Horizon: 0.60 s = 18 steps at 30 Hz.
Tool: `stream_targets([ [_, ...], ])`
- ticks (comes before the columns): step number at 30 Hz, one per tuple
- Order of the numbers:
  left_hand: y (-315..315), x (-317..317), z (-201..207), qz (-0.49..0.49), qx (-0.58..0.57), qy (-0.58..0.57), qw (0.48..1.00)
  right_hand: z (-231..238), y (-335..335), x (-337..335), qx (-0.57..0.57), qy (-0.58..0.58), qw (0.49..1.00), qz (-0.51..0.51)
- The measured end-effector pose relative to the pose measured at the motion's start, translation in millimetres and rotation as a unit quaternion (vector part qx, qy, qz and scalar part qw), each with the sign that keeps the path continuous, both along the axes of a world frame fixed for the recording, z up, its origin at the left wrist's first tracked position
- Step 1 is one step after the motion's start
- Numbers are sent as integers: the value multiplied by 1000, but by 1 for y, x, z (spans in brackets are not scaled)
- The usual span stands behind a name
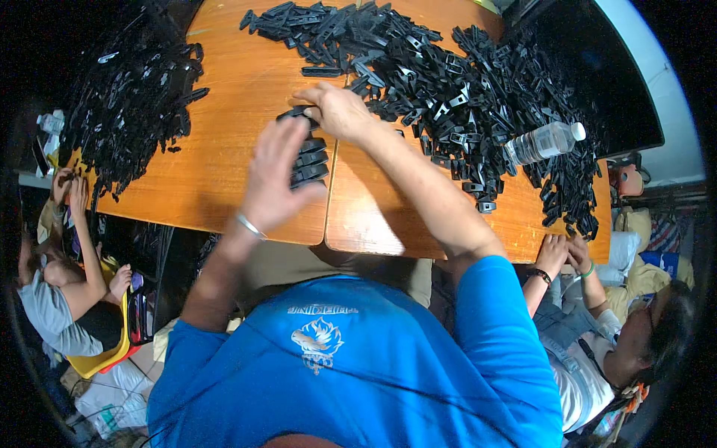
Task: The person assembles plastic components by picking up plastic parts from piles, fitting them together by hand, and placing the assembled pieces on the table.
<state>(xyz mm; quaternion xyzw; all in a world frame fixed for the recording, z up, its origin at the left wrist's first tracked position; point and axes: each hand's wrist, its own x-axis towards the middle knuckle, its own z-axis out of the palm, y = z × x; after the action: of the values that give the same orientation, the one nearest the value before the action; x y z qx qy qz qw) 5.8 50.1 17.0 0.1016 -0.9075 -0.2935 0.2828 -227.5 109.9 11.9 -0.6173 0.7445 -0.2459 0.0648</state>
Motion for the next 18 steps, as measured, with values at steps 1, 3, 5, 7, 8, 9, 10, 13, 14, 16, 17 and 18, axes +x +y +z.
stream_targets([
  [1,29,1,7,10,-20,-50,999,-3,5,7,-17,1,1000,3],
  [3,43,9,8,26,-39,-98,994,-7,14,24,-48,-20,999,1],
  [5,41,18,-3,70,-67,-108,989,-10,12,39,-49,-20,999,-10],
  [7,38,33,-4,67,-71,-112,989,-14,9,57,-77,-27,996,-42],
  [8,34,42,-5,66,-77,-117,988,-15,9,69,-68,-24,996,-49],
  [9,31,54,-4,73,-90,-127,985,-16,5,85,-69,-20,996,-58],
  [10,26,67,-7,67,-92,-127,985,-18,0,100,-68,-16,995,-70],
  [13,15,121,-13,103,-111,-85,985,-29,-24,157,-100,-50,993,-43],
  [14,13,145,-10,112,-125,-70,983,-27,-32,183,-105,-56,993,-23],
  [16,8,188,-5,157,-105,-118,975,-28,-39,233,-99,-77,992,20],
  [17,5,216,-14,170,-129,-108,971,-29,-41,254,-100,-88,988,75],
  [18,4,245,-25,185,-152,-97,966,-29,-41,273,-101,-96,981,132],
])
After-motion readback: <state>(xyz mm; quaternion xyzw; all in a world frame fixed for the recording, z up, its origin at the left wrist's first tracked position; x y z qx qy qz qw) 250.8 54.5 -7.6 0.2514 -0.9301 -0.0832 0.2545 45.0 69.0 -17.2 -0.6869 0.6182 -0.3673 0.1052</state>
